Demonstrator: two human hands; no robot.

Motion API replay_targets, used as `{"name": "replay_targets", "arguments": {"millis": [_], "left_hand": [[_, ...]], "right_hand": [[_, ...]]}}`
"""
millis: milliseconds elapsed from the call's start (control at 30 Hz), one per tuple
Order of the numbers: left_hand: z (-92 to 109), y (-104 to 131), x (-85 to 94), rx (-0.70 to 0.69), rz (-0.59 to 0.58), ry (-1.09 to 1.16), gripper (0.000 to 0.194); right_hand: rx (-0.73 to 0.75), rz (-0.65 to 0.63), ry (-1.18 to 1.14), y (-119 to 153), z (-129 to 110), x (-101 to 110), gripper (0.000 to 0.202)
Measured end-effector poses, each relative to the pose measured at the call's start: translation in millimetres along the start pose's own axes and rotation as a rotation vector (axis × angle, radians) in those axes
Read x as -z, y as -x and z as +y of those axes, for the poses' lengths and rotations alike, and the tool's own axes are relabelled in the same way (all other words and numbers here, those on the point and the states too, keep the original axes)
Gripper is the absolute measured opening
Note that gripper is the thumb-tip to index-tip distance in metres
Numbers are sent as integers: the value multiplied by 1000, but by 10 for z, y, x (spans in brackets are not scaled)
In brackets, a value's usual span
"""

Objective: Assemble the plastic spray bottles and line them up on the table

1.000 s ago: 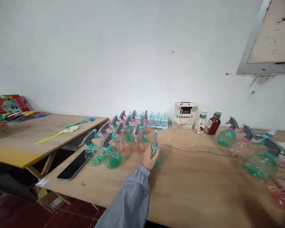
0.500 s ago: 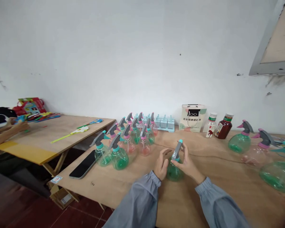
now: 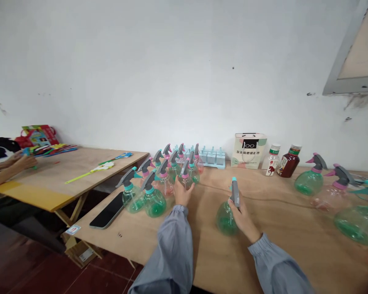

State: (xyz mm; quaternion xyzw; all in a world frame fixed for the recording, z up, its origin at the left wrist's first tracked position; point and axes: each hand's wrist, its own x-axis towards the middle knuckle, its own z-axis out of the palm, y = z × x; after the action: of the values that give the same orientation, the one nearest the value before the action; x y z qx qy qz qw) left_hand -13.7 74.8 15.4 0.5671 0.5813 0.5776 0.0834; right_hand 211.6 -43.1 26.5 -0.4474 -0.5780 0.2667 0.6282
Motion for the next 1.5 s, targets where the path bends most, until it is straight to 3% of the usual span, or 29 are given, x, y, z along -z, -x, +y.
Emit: {"name": "replay_targets", "arguments": {"millis": [133, 300, 467, 633, 867, 1033, 1233, 1400, 1500], "left_hand": [[138, 144, 39, 50, -70, -136, 68], [393, 514, -22, -58, -159, -168, 63], [521, 738, -133, -137, -208, -154, 60], [501, 741, -141, -152, -228, -151, 56], [477, 735, -136, -158, -226, -143, 54], [467, 720, -132, -170, -234, -126, 55], [451, 716, -148, -189, -214, -106, 56], [461, 721, -147, -189, -198, -79, 54], [472, 720, -136, -194, -205, -67, 54]], "right_hand": [[-99, 94, -49, -25, 0, 39, 63], [-315, 148, -232, -157, -12, 187, 65], [-277, 146, -365, -411, -127, 300, 43], [-286, 180, -346, -568, -125, 353, 34], [-245, 51, -381, -495, -163, 294, 34], [-240, 77, -333, -465, -196, 269, 32], [-205, -141, -352, -405, -321, 211, 31], [-190, -47, -305, -404, -320, 170, 29], [-186, -86, -316, -397, -335, 170, 29]]}}
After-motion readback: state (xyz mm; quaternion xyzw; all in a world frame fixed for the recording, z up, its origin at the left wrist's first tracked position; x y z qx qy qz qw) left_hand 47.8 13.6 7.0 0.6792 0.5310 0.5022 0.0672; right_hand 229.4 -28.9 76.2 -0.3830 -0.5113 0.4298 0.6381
